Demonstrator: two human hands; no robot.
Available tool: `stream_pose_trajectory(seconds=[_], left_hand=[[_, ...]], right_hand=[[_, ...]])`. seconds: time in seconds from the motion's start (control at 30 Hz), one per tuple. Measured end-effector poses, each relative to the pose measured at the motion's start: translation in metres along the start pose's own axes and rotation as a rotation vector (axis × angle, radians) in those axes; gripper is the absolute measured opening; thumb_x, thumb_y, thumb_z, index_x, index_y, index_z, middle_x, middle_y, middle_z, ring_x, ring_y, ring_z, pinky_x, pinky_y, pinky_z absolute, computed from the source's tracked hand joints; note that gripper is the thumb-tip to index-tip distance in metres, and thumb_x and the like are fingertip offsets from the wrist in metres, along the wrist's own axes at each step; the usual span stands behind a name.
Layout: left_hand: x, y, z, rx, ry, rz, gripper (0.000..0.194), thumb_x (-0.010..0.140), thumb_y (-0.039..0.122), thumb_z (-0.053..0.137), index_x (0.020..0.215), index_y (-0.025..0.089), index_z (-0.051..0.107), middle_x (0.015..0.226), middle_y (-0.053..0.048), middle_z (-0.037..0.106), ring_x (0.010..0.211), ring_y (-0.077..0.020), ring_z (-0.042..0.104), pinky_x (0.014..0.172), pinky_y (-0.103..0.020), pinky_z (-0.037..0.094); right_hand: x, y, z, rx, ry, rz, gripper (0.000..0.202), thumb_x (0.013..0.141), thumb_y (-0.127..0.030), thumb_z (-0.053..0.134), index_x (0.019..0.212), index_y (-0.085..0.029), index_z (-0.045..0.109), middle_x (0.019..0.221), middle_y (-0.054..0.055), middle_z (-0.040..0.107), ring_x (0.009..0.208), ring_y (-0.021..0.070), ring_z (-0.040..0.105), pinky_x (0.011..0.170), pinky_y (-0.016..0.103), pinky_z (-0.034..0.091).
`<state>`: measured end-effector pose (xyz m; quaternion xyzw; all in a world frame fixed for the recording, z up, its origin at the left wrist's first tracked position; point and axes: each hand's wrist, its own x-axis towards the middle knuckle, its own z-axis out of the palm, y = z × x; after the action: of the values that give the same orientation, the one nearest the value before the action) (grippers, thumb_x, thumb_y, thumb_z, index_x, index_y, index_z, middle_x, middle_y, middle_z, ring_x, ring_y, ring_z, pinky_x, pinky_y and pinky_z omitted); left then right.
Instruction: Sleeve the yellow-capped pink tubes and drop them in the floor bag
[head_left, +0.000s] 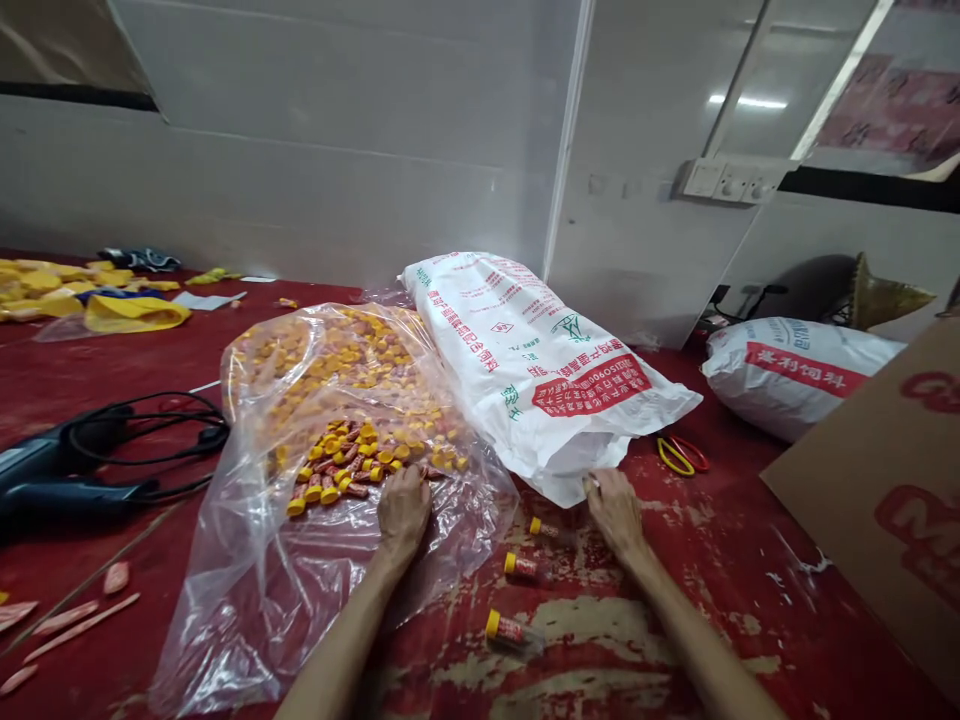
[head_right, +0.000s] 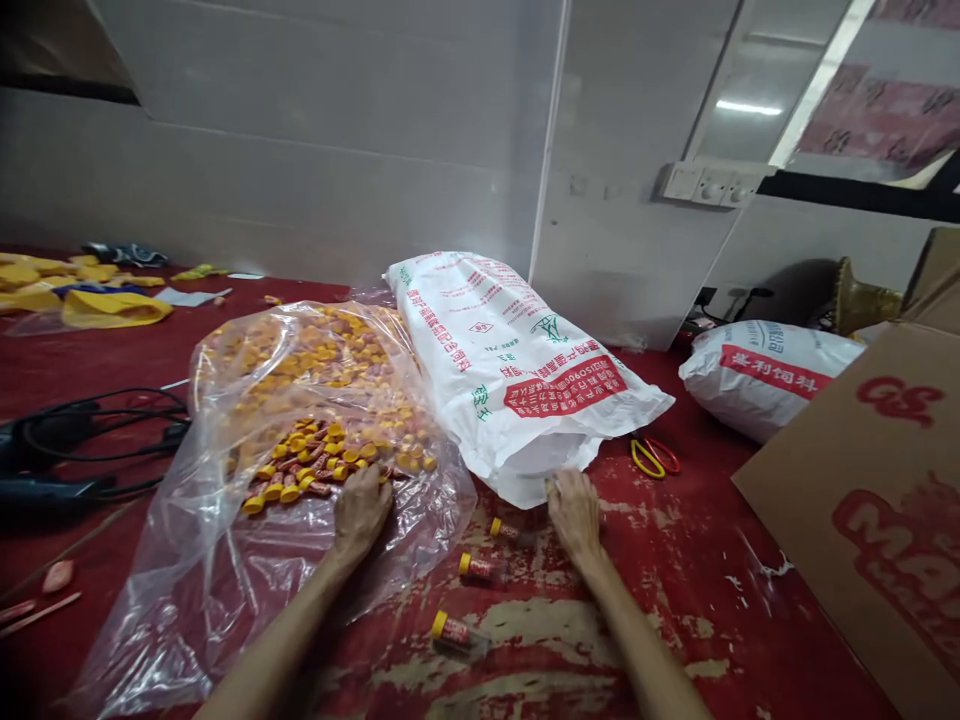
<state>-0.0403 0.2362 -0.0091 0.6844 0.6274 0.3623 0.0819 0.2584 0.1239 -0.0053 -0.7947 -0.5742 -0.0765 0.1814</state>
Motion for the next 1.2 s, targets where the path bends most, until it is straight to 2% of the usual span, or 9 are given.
stream_pose_trajectory(seconds=[0.07,0.17,0.33,0.5,0.6,0.73,0.9,1.1,1.2], left_hand=[[-0.015,-0.003,-0.006,-0.039,0.027,-0.055,0.021,0.078,0.021,0.044,0.091,0.017,0.060,0.087,-0.010,0.066,0.084,-0.0248,0.061,0.076,-0.035,0.046],[-0.049,-0.001,-0.019,-0.312,0.024,-0.223,0.024,0.076,0.033,0.054,0.095,0.020,0.060,0.084,-0.005,0.068,0.076,-0.0206,0.063,0.071,-0.031,0.048],[-0.104,0.012,-0.042,-0.824,-0.031,-0.455,0.035,0.063,0.045,0.070,0.085,0.018,0.066,0.085,-0.004,0.068,0.078,-0.0186,0.062,0.069,-0.027,0.048],[-0.133,0.038,-0.047,-1.027,-0.098,-0.530,0.032,0.060,0.039,0.075,0.084,0.018,0.069,0.085,-0.004,0.068,0.078,-0.0178,0.062,0.069,-0.026,0.050],[-0.145,0.063,-0.044,-1.209,-0.201,-0.572,0.036,0.059,0.034,0.077,0.090,0.019,0.067,0.090,-0.003,0.068,0.083,-0.0188,0.064,0.070,-0.027,0.052],[-0.161,0.091,-0.042,-1.360,-0.330,-0.600,0.034,0.061,0.032,0.077,0.089,0.019,0.064,0.084,-0.003,0.068,0.076,-0.0190,0.065,0.062,-0.027,0.052],[-0.179,0.101,-0.045,-1.202,-0.291,-0.538,0.023,0.068,0.035,0.071,0.083,0.017,0.071,0.087,-0.006,0.070,0.084,-0.0198,0.065,0.077,-0.029,0.051],[-0.198,0.104,-0.048,-1.020,-0.251,-0.416,0.029,0.082,0.038,0.055,0.096,0.018,0.070,0.097,-0.008,0.072,0.089,-0.0213,0.065,0.082,-0.031,0.050],[-0.194,0.103,-0.050,-0.950,-0.292,-0.318,0.026,0.084,0.032,0.051,0.097,0.019,0.069,0.094,-0.007,0.071,0.087,-0.0200,0.065,0.080,-0.031,0.050]], right_hand=[[0.037,0.008,0.005,-0.050,-0.038,0.126,0.028,0.091,-0.030,0.041,0.101,-0.014,0.062,0.102,0.015,0.062,0.097,0.0251,0.054,0.082,0.036,0.040],[0.074,0.009,0.015,-0.039,-0.058,0.208,0.033,0.088,-0.032,0.047,0.105,-0.006,0.060,0.105,0.023,0.059,0.101,0.0328,0.053,0.083,0.044,0.038],[0.085,0.010,0.019,0.077,-0.117,0.212,0.031,0.083,-0.022,0.047,0.106,-0.007,0.062,0.106,0.020,0.062,0.105,0.0330,0.052,0.087,0.046,0.038],[0.024,0.009,-0.014,0.363,-0.174,0.014,0.041,0.088,-0.033,0.040,0.122,-0.018,0.057,0.114,0.009,0.062,0.103,0.0209,0.056,0.086,0.033,0.045],[-0.033,-0.003,-0.039,0.742,-0.323,-0.185,0.039,0.088,-0.041,0.043,0.114,-0.021,0.063,0.110,0.007,0.063,0.101,0.0202,0.058,0.085,0.032,0.047],[-0.084,-0.027,-0.057,0.845,-0.459,-0.340,0.030,0.088,-0.039,0.049,0.107,-0.023,0.067,0.096,0.006,0.064,0.091,0.0177,0.059,0.080,0.029,0.048],[-0.103,-0.053,-0.050,0.900,-0.447,-0.440,0.032,0.091,-0.033,0.047,0.119,-0.025,0.060,0.105,0.005,0.063,0.095,0.0154,0.059,0.084,0.027,0.048],[-0.126,-0.074,-0.031,0.928,-0.250,-0.353,0.023,0.091,-0.031,0.047,0.101,-0.020,0.064,0.093,0.006,0.065,0.087,0.0164,0.063,0.077,0.025,0.051],[-0.128,-0.071,-0.024,0.907,-0.196,-0.390,0.021,0.091,-0.030,0.047,0.100,-0.020,0.063,0.090,0.005,0.065,0.084,0.0157,0.063,0.073,0.023,0.051]])
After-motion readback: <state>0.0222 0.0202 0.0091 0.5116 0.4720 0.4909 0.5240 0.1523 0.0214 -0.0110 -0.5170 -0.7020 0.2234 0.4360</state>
